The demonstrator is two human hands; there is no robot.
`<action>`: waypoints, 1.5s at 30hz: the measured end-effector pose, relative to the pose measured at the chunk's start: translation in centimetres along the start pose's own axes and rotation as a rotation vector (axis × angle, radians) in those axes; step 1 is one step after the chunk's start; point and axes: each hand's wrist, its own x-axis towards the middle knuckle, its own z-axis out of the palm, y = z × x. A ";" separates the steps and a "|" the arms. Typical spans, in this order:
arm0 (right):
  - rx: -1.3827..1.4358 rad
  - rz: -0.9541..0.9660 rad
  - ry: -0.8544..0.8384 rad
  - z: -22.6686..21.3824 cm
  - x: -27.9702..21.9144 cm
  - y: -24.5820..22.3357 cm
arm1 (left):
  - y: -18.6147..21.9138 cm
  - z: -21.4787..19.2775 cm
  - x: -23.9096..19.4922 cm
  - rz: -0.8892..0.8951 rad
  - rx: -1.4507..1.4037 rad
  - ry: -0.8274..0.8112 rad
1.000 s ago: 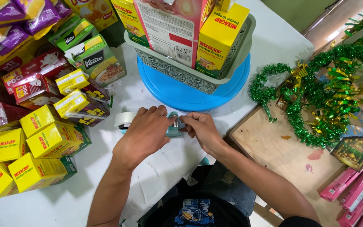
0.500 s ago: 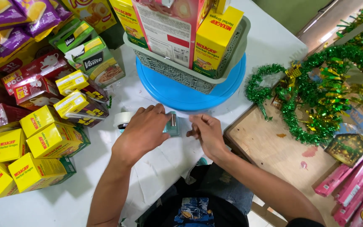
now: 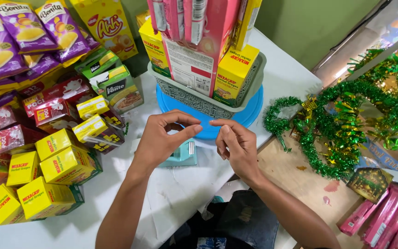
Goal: Arranging and securing snack boxes into a tiered display using tape
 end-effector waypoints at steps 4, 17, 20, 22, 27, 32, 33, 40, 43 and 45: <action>-0.006 0.004 -0.020 0.4 0.3 0.2 | -0.4 0.0 0.3 0.014 -0.030 0.026; -0.596 -0.200 0.037 0.3 0.5 -0.6 | 0.0 -0.9 0.1 0.076 0.081 0.026; -0.583 -0.116 0.057 -0.2 1.0 -1.8 | 0.5 -1.0 -0.1 0.081 0.106 -0.005; -0.499 -0.028 0.057 -0.3 1.5 -2.6 | 0.8 -0.9 -0.3 0.077 0.111 -0.042; -0.238 0.154 -0.008 -0.4 2.0 -2.6 | 1.0 -0.7 -0.4 0.076 0.136 -0.093; -0.264 0.171 -0.019 -0.6 2.3 -2.6 | 0.9 -0.8 -0.3 0.074 0.144 -0.102; -0.280 0.170 -0.024 -0.6 2.3 -2.7 | 0.9 -0.8 -0.3 0.076 0.148 -0.108; -0.284 0.186 -0.038 -0.4 2.6 -2.7 | 1.1 -0.7 -0.3 0.077 0.182 -0.093; -0.307 0.182 -0.045 -0.4 2.5 -2.4 | 1.2 -0.5 -0.2 0.082 0.213 -0.078; -0.329 0.144 -0.042 -0.3 2.6 -2.8 | 1.3 -0.3 -0.3 0.097 0.242 -0.054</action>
